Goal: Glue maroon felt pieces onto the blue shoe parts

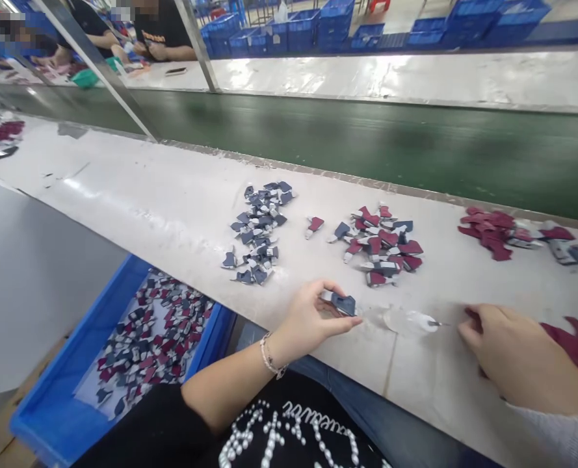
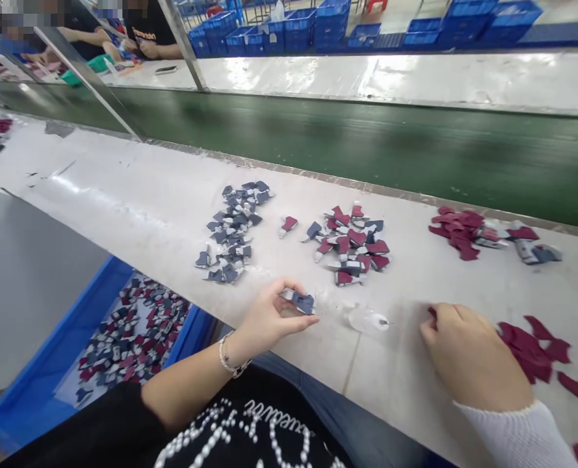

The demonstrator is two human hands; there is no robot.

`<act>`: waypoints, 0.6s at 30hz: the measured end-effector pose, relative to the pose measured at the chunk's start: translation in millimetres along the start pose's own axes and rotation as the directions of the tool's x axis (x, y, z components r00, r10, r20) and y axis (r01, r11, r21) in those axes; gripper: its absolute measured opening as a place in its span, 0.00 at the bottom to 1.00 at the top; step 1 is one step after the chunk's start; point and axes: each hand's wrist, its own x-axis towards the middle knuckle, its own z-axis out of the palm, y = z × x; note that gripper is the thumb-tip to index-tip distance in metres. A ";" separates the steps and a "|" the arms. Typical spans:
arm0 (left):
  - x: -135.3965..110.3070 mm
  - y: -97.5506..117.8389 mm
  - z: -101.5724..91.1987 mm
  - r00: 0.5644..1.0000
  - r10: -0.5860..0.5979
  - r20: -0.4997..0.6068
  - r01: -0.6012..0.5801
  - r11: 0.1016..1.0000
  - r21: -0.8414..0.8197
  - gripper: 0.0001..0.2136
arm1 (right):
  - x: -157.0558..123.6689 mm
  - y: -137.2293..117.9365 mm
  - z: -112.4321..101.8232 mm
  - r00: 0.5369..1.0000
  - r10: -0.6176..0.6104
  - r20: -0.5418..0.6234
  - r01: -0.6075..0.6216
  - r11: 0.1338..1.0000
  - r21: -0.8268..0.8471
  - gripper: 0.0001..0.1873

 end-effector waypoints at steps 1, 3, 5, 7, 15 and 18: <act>-2.3 0.0 -1.0 0.999 0.033 -0.004 -0.033 0.999 0.009 0.21 | 1.8 2.2 0.0 1.000 0.019 0.021 -0.018 0.999 -0.047 0.07; -6.6 -0.1 -2.9 0.995 0.103 0.000 -0.103 0.994 0.032 0.19 | 3.0 4.3 0.8 0.996 0.068 0.059 -0.060 0.989 -0.139 0.07; -10.0 -0.1 -4.3 0.987 0.158 0.022 -0.158 0.986 0.047 0.18 | 2.5 4.7 2.7 0.989 0.129 0.078 -0.112 0.975 -0.191 0.06; -12.4 0.0 -4.6 0.983 0.179 0.048 -0.181 0.982 0.050 0.17 | 2.3 5.5 5.1 0.978 0.188 0.091 -0.166 0.964 -0.209 0.05; -13.6 -3.0 2.0 0.989 0.127 0.073 -0.126 0.992 -0.015 0.18 | 12.3 9.5 -5.4 0.952 0.284 0.119 -0.284 0.959 -0.015 0.09; -12.5 -4.7 3.1 0.993 0.112 0.050 -0.109 0.992 -0.059 0.20 | 7.0 7.2 -29.2 0.947 0.305 0.096 -0.316 0.940 0.132 0.15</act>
